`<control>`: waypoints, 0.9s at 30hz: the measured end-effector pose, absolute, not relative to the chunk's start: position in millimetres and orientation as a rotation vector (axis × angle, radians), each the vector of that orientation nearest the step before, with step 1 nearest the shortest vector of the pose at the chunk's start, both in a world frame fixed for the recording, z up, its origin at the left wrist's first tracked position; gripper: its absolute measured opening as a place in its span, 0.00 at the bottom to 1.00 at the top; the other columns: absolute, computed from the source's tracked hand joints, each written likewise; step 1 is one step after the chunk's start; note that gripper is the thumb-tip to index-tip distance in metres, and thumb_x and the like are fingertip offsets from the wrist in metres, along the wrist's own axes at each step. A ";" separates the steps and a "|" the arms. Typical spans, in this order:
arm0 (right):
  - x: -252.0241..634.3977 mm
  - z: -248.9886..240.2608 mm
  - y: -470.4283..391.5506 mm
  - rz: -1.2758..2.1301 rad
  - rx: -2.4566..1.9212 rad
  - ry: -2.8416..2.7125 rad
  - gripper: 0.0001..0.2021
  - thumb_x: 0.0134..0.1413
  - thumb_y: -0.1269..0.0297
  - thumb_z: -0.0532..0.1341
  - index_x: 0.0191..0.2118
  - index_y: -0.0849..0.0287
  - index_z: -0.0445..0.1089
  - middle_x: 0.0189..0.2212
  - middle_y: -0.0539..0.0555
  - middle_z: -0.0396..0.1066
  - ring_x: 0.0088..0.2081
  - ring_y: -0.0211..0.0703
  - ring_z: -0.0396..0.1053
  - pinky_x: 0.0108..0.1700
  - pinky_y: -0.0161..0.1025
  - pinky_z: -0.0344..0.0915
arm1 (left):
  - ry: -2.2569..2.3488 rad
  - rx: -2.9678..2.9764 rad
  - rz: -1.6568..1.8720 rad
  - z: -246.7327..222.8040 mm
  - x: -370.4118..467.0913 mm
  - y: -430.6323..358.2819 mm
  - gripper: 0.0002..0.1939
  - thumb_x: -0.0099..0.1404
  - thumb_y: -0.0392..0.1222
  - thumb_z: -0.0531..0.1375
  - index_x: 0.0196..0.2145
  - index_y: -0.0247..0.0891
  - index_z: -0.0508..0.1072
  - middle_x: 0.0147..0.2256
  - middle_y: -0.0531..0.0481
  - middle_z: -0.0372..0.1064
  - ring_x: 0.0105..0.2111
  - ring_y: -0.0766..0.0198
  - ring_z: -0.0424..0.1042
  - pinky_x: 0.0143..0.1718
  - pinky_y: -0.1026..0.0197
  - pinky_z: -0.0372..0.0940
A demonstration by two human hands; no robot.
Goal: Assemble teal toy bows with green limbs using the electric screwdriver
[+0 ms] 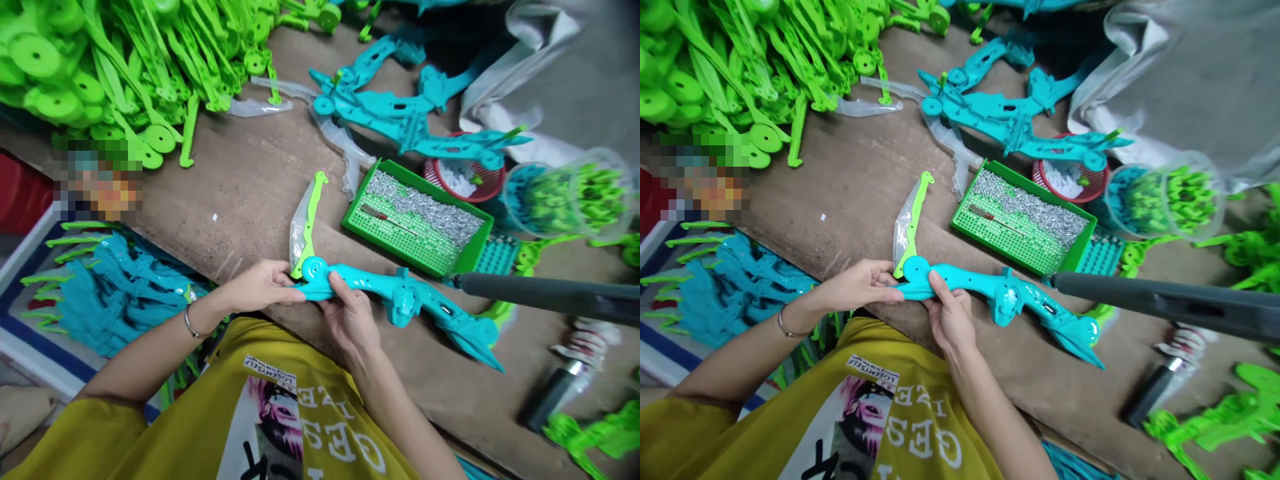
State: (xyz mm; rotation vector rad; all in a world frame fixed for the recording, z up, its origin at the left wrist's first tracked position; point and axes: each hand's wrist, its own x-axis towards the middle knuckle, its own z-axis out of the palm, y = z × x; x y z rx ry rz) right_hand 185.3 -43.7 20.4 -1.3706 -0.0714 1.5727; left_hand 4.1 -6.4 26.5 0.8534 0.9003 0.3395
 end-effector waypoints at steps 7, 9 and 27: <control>182.8 17.3 -35.5 1.572 -1.316 -0.045 0.15 0.32 0.60 0.78 0.25 0.60 0.75 0.26 0.51 0.79 0.34 0.46 0.77 0.48 0.52 0.76 | 1.028 0.644 0.358 23.7 9.8 -6.2 0.21 0.54 0.52 0.71 0.36 0.32 0.75 0.32 0.45 0.78 0.33 0.63 0.79 0.38 0.61 0.73; 184.0 16.4 -35.5 1.579 -1.306 -0.049 0.15 0.32 0.60 0.78 0.25 0.60 0.75 0.25 0.50 0.79 0.31 0.44 0.77 0.47 0.51 0.76 | 0.959 0.624 0.305 25.3 3.2 -2.8 0.22 0.54 0.52 0.71 0.40 0.33 0.77 0.37 0.43 0.79 0.37 0.60 0.80 0.43 0.59 0.73; 276.4 43.3 -84.2 0.435 -1.517 -0.479 0.29 0.37 0.62 0.76 0.47 0.54 0.66 0.45 0.51 0.71 0.44 0.42 0.73 0.53 0.49 0.69 | 1.027 0.576 0.458 12.8 12.6 -13.9 0.23 0.53 0.52 0.72 0.41 0.33 0.77 0.38 0.43 0.80 0.39 0.58 0.79 0.45 0.57 0.72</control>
